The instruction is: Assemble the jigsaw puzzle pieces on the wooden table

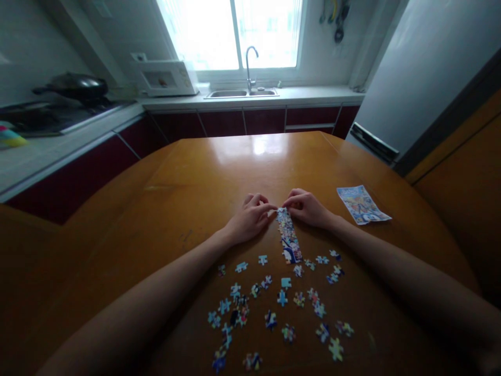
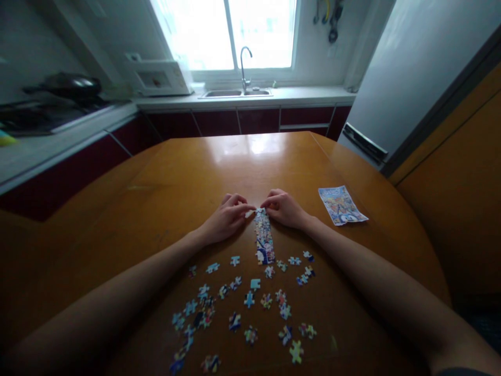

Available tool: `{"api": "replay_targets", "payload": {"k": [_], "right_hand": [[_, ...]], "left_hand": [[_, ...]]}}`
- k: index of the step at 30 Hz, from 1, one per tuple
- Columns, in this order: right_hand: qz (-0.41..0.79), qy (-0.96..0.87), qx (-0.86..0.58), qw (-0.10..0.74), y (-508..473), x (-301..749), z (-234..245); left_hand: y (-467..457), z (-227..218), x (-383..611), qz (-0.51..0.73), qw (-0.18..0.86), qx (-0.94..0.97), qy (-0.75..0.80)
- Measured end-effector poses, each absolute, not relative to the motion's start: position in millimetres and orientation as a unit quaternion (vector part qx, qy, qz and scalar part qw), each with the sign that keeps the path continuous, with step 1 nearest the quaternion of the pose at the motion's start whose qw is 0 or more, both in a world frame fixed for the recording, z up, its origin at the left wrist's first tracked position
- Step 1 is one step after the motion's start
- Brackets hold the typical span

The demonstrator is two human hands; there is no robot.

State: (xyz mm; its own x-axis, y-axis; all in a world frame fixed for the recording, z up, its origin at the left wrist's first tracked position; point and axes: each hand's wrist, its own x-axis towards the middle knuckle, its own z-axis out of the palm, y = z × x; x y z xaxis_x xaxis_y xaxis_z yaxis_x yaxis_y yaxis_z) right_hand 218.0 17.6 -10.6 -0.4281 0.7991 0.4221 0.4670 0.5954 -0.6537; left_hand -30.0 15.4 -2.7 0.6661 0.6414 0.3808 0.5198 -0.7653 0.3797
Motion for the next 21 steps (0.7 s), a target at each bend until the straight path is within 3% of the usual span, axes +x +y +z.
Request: {"api": "replay_targets", "payload": {"k": [21], "right_hand": [[0.132, -0.86, -0.374, 0.321, 14.9, 217.5, -13.2]], "left_hand": [[12.4, 1.0, -28.3, 0.239, 0.107, 0.908, 0.328]]}}
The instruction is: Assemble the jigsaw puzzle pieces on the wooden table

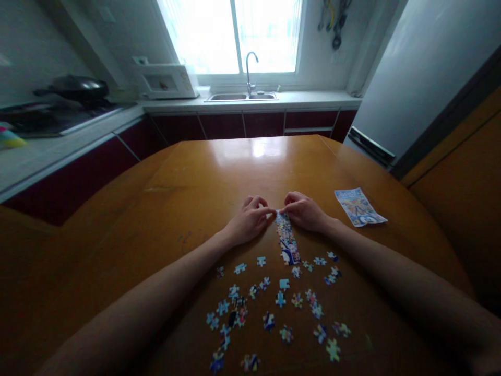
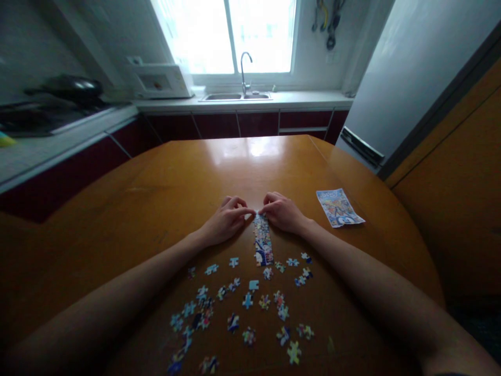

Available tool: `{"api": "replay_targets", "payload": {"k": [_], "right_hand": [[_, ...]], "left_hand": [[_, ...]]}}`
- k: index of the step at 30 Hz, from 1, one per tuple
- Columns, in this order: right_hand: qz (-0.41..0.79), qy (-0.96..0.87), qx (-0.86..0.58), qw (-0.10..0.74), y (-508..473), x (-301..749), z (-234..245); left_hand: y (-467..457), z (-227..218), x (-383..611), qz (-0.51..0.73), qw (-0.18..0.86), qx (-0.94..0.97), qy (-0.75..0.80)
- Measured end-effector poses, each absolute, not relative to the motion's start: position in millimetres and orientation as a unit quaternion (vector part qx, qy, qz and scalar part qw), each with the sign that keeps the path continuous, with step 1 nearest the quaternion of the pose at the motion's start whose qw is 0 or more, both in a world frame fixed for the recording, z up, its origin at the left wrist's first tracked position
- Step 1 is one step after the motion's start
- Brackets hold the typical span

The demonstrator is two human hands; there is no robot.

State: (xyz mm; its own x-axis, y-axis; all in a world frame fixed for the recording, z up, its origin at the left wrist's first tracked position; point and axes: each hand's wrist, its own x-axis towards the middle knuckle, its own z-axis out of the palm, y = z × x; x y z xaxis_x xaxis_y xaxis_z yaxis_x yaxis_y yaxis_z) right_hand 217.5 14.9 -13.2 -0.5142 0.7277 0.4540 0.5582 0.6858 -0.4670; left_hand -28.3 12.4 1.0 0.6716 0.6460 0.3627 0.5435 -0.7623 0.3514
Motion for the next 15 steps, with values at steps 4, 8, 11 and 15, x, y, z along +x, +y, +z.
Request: {"api": "replay_targets", "payload": {"k": [4, 8, 11, 15], "right_hand": [[0.193, -0.827, -0.376, 0.371, 15.5, 218.0, -14.0], [0.213, -0.793, -0.391, 0.417, 16.6, 219.4, -14.5], [0.194, -0.826, -0.371, 0.377, 15.7, 219.2, -15.1], [0.172, -0.846, -0.37, 0.344, 15.5, 217.3, -15.2]], "left_hand": [[13.3, -0.2, -28.7, 0.231, 0.1, 0.912, 0.325], [15.1, -2.3, -29.4, 0.228, 0.093, 0.913, 0.326], [15.1, -2.2, -29.5, 0.222, 0.09, 0.914, 0.326], [14.2, -1.6, -29.4, 0.219, 0.091, 0.915, 0.327]]}}
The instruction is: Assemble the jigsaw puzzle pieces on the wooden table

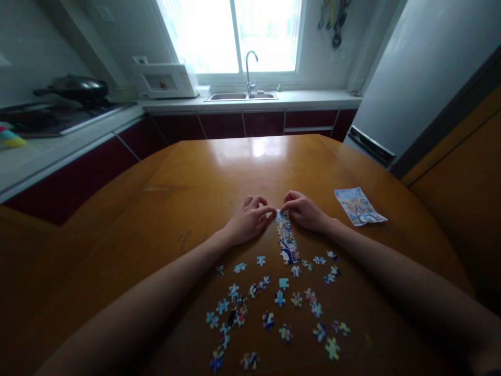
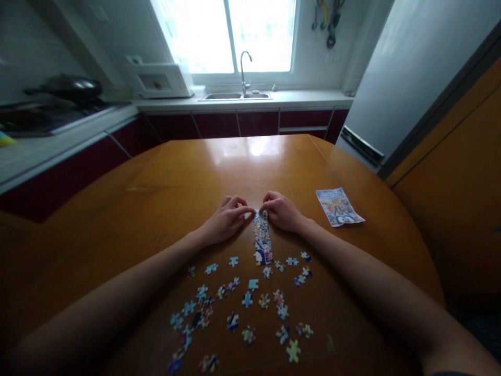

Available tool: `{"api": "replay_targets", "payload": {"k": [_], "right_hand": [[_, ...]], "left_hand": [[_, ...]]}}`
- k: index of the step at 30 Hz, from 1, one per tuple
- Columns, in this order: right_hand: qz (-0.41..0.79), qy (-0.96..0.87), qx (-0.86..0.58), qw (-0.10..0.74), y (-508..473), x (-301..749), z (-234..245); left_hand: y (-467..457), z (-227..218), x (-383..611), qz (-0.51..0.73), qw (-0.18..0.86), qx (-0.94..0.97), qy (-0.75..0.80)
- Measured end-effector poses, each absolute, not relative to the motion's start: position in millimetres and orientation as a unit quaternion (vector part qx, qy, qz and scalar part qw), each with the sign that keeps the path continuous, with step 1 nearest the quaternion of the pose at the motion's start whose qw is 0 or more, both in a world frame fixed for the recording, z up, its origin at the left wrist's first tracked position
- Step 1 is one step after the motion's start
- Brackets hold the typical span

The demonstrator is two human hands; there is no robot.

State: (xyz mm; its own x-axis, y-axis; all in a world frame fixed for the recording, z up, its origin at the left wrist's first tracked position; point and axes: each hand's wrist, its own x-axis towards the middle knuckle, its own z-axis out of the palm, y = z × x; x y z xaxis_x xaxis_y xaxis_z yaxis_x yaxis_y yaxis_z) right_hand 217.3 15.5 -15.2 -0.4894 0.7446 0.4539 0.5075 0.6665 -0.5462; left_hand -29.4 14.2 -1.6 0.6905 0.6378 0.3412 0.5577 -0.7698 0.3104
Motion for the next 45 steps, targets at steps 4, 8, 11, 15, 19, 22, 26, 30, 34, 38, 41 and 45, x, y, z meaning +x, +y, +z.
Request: {"api": "replay_targets", "payload": {"k": [4, 8, 11, 15, 19, 22, 26, 30, 34, 38, 41, 45], "right_hand": [[0.178, -0.843, -0.375, 0.342, 17.2, 215.7, -14.6], [0.194, -0.814, -0.383, 0.392, 18.1, 216.7, -15.0], [0.162, -0.809, -0.389, 0.41, 16.6, 217.6, -15.3], [0.109, -0.851, -0.385, 0.34, 13.4, 216.0, -14.0], [0.11, -0.852, -0.39, 0.332, 13.6, 214.0, -12.2], [0.113, -0.854, -0.389, 0.328, 15.5, 213.1, -12.3], [0.126, -0.852, -0.389, 0.327, 16.4, 211.7, -13.2], [0.124, -0.841, -0.382, 0.362, 12.5, 211.2, -11.2], [0.084, -0.816, -0.39, 0.419, 7.9, 212.8, -6.3], [0.087, -0.828, -0.377, 0.407, 5.9, 218.6, 3.8], [0.09, -0.844, -0.364, 0.384, -1.3, 223.4, 19.8], [0.056, -0.853, -0.371, 0.362, -30.1, 223.5, 42.2]], "left_hand": [[14.4, -2.9, -29.4, 0.224, 0.091, 0.913, 0.33], [14.5, -2.6, -29.4, 0.219, 0.086, 0.915, 0.327], [14.3, -1.5, -29.7, 0.216, 0.085, 0.916, 0.327], [14.7, -2.4, -29.9, 0.213, 0.079, 0.918, 0.326], [15.3, -4.0, -29.8, 0.216, 0.083, 0.916, 0.327], [14.6, -3.4, -29.8, 0.217, 0.085, 0.917, 0.324], [13.2, -1.3, -29.7, 0.209, 0.078, 0.92, 0.323], [12.7, -1.3, -29.6, 0.204, 0.084, 0.917, 0.333], [12.3, -2.2, -29.1, 0.233, 0.087, 0.904, 0.346], [12.0, -1.1, -28.0, 0.259, 0.09, 0.892, 0.358], [12.4, -1.0, -27.6, 0.269, 0.095, 0.887, 0.363], [13.5, -3.7, -27.3, 0.276, 0.094, 0.883, 0.368]]}}
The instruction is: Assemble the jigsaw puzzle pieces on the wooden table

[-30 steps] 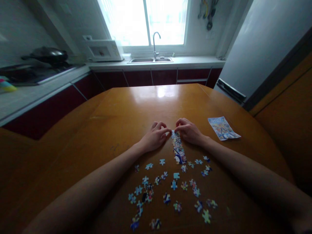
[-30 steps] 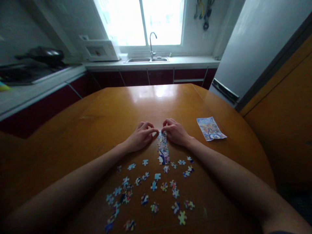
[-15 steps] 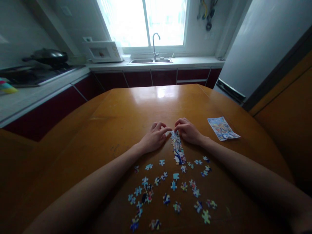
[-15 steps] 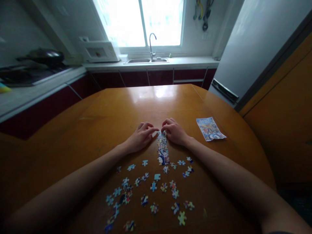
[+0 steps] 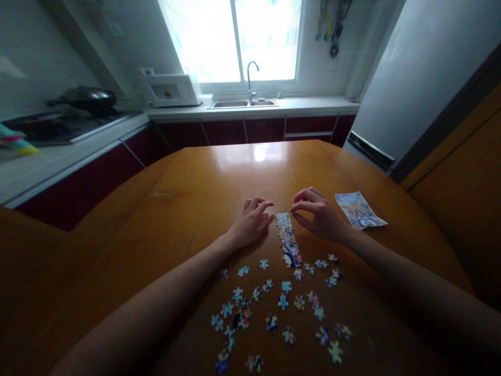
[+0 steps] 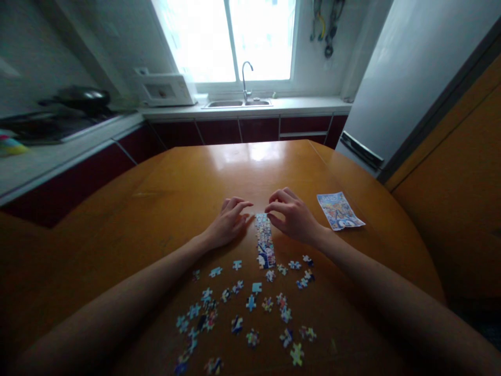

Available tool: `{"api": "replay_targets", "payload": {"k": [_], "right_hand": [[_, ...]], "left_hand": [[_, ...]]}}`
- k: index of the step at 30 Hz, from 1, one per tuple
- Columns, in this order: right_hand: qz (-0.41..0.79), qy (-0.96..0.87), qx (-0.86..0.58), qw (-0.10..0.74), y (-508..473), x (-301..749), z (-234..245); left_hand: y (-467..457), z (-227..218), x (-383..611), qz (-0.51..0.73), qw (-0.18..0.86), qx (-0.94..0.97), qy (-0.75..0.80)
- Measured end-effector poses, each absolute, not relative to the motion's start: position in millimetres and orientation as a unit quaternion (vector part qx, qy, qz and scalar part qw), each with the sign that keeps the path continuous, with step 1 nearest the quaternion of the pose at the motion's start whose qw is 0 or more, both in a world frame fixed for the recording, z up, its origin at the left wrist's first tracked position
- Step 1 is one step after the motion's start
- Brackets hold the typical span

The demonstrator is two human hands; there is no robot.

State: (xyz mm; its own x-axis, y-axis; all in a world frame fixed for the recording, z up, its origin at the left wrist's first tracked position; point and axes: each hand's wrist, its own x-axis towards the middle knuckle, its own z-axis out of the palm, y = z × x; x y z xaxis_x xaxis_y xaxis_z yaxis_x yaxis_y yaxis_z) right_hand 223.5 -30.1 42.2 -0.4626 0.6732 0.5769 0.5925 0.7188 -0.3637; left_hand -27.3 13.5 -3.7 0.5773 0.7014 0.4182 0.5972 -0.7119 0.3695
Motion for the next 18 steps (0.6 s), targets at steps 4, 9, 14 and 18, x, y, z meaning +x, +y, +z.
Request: {"api": "replay_targets", "payload": {"k": [4, 9, 14, 18], "right_hand": [[0.007, -0.862, -0.404, 0.306, -74.9, 220.1, 45.0], [0.037, -0.858, -0.433, 0.273, -115.7, 219.3, 32.0], [0.054, -0.87, -0.427, 0.238, -122.3, 215.0, 29.3], [0.054, -0.873, -0.431, 0.221, -119.9, 212.3, 27.9]], "left_hand": [[14.2, -5.6, -26.6, 0.284, 0.089, 0.883, 0.362], [14.8, -5.7, -26.4, 0.285, 0.085, 0.883, 0.364], [15.4, -6.6, -27.7, 0.296, 0.075, 0.878, 0.369], [15.4, -6.0, -27.7, 0.29, 0.074, 0.879, 0.372]]}}
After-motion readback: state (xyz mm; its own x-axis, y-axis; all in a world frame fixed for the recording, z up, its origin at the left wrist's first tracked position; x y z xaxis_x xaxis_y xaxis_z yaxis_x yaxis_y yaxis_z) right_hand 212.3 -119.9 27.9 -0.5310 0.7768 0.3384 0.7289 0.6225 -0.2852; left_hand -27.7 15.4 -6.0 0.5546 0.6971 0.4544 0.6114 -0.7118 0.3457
